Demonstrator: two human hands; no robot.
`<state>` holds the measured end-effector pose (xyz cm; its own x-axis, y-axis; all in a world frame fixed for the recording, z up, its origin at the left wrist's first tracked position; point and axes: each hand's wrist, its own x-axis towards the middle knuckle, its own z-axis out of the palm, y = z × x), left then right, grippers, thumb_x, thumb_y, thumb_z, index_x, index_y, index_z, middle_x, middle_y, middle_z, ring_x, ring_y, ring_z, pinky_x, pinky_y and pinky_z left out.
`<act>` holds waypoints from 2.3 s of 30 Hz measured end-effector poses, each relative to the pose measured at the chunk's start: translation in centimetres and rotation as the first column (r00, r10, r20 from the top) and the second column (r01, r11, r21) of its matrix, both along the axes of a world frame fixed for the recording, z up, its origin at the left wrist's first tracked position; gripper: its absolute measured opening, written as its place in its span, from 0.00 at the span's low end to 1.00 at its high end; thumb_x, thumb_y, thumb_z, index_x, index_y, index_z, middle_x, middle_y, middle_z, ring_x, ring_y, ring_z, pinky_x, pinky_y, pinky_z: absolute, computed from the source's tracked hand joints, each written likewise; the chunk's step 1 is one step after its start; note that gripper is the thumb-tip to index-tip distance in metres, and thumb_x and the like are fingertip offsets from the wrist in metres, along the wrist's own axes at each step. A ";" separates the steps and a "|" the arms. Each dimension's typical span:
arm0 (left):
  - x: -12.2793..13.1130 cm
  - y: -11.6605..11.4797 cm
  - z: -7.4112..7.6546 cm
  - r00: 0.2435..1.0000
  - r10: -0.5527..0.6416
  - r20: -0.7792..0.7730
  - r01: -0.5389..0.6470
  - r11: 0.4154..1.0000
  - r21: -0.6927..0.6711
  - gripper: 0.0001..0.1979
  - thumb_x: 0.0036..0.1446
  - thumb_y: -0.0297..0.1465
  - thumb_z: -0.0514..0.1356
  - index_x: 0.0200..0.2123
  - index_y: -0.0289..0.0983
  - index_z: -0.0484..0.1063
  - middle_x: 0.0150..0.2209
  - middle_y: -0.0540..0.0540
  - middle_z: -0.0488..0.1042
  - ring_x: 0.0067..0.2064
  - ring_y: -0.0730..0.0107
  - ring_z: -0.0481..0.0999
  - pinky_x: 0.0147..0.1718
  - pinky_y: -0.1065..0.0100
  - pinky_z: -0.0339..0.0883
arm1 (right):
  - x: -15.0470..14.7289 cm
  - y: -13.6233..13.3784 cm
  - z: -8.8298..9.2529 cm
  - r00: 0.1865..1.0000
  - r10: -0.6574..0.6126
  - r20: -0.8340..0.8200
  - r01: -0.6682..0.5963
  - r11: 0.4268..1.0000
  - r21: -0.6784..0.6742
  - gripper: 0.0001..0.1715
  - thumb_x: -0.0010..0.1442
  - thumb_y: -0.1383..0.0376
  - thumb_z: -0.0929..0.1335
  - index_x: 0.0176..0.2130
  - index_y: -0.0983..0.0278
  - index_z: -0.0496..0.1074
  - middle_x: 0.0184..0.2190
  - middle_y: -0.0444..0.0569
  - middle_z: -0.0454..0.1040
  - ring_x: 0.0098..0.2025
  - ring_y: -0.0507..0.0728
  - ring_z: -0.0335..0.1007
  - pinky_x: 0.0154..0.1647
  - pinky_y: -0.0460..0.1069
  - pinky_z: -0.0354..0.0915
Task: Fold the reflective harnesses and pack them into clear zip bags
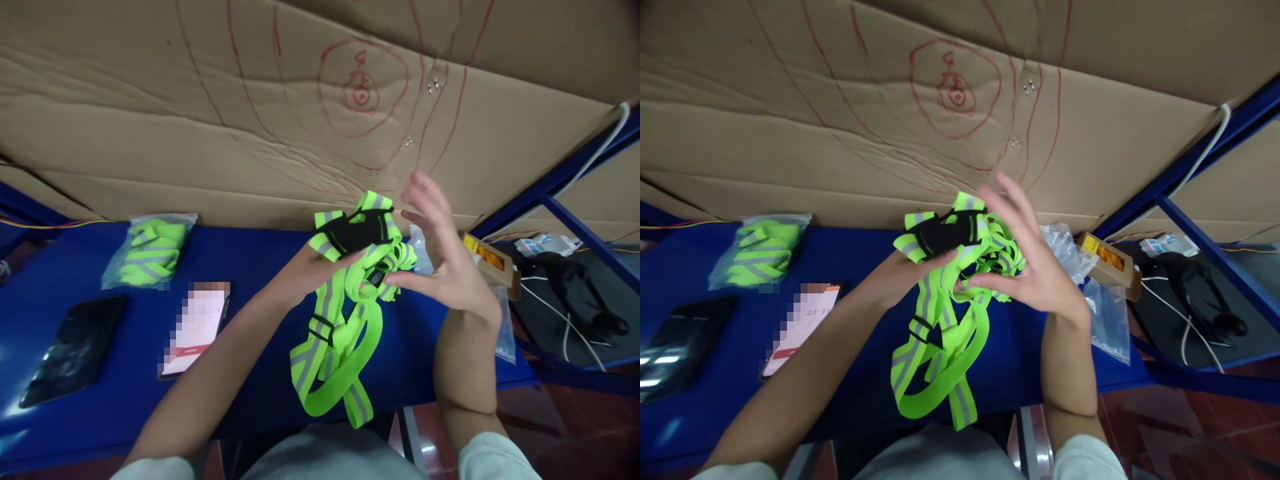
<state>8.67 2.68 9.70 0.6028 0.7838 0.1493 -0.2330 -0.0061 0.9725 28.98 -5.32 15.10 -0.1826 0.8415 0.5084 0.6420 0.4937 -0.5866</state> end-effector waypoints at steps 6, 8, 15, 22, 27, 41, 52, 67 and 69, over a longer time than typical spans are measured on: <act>-1.2 1.3 -0.3 0.957 -0.228 -0.181 0.272 0.922 0.275 0.24 0.58 0.40 0.69 0.57 0.42 0.76 0.55 0.45 0.79 0.59 0.51 0.77 0.60 0.54 0.70 | -2.2 0.2 -0.5 0.976 -0.124 0.179 0.101 0.986 0.132 0.15 0.69 0.58 0.68 0.54 0.52 0.79 0.53 0.48 0.80 0.57 0.63 0.75 0.66 0.62 0.62; -2.2 2.3 -0.3 0.912 -0.316 -0.263 0.387 0.876 0.287 0.25 0.57 0.39 0.70 0.57 0.42 0.76 0.53 0.45 0.80 0.55 0.51 0.79 0.56 0.56 0.73 | -2.1 0.5 -0.9 0.966 -0.188 0.180 0.154 0.970 0.189 0.14 0.70 0.59 0.68 0.52 0.53 0.79 0.48 0.47 0.82 0.51 0.62 0.78 0.64 0.60 0.63; -4.9 3.0 1.6 0.993 -0.056 -0.102 0.092 0.917 0.389 0.55 0.40 0.39 0.79 0.70 0.52 0.61 0.70 0.44 0.64 0.72 0.45 0.59 0.69 0.48 0.56 | -2.5 0.0 -0.5 0.988 -0.124 0.091 0.109 0.982 0.152 0.12 0.69 0.60 0.69 0.48 0.57 0.81 0.43 0.47 0.84 0.43 0.58 0.80 0.48 0.52 0.73; -3.5 0.2 2.7 0.991 0.075 -0.110 -0.037 0.950 0.309 0.14 0.56 0.38 0.71 0.43 0.38 0.83 0.40 0.46 0.84 0.42 0.60 0.82 0.44 0.64 0.74 | -3.4 0.7 -1.0 0.983 -0.037 -0.181 0.038 0.999 0.000 0.17 0.64 0.55 0.73 0.52 0.56 0.78 0.47 0.47 0.82 0.48 0.58 0.79 0.54 0.53 0.73; -4.1 0.2 3.2 0.983 0.177 0.046 -0.182 0.959 0.217 0.08 0.56 0.36 0.71 0.35 0.37 0.83 0.34 0.48 0.82 0.36 0.64 0.80 0.41 0.65 0.74 | -2.0 1.3 -1.1 0.926 0.099 -0.365 -0.186 0.960 -0.211 0.33 0.62 0.51 0.74 0.63 0.52 0.69 0.59 0.48 0.74 0.58 0.59 0.74 0.55 0.53 0.73; -3.7 0.5 2.8 0.830 0.555 0.057 -0.513 0.719 0.468 0.10 0.60 0.36 0.68 0.44 0.41 0.84 0.39 0.49 0.84 0.42 0.62 0.83 0.45 0.65 0.76 | -4.2 1.3 -1.8 0.818 -0.144 -0.557 -0.037 0.953 -0.300 0.25 0.70 0.47 0.65 0.61 0.52 0.71 0.61 0.47 0.74 0.63 0.60 0.70 0.67 0.60 0.65; -4.7 -0.3 4.1 0.965 0.159 0.210 -0.205 0.955 0.216 0.25 0.52 0.30 0.74 0.53 0.44 0.75 0.55 0.44 0.79 0.59 0.51 0.77 0.50 0.58 0.78 | -4.4 1.5 -1.9 0.804 -0.112 -0.584 -0.184 0.887 -0.423 0.33 0.51 0.57 0.80 0.55 0.52 0.74 0.47 0.44 0.78 0.50 0.58 0.74 0.47 0.53 0.73; -4.5 1.4 2.6 0.956 -0.279 0.092 0.283 0.959 -0.031 0.48 0.36 0.31 0.80 0.64 0.50 0.70 0.57 0.44 0.78 0.61 0.50 0.76 0.55 0.60 0.73 | -3.3 1.8 -1.9 0.742 -0.152 -0.653 -0.120 0.928 -0.351 0.26 0.49 0.47 0.78 0.31 0.57 0.64 0.26 0.41 0.68 0.29 0.55 0.68 0.29 0.50 0.66; -4.8 1.8 2.7 0.949 -0.309 0.059 0.310 0.951 -0.011 0.39 0.37 0.34 0.80 0.56 0.46 0.77 0.50 0.44 0.82 0.53 0.52 0.80 0.51 0.60 0.74 | -3.2 1.8 -1.8 0.729 -0.155 -0.667 -0.127 0.926 -0.355 0.28 0.48 0.44 0.78 0.31 0.57 0.64 0.27 0.42 0.70 0.31 0.57 0.72 0.30 0.51 0.69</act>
<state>3.91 4.47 12.37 0.8074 0.5631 0.1764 -0.2745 0.0938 0.9570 25.80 -3.47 13.34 0.1018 0.9825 0.1563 0.0105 0.1560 -0.9877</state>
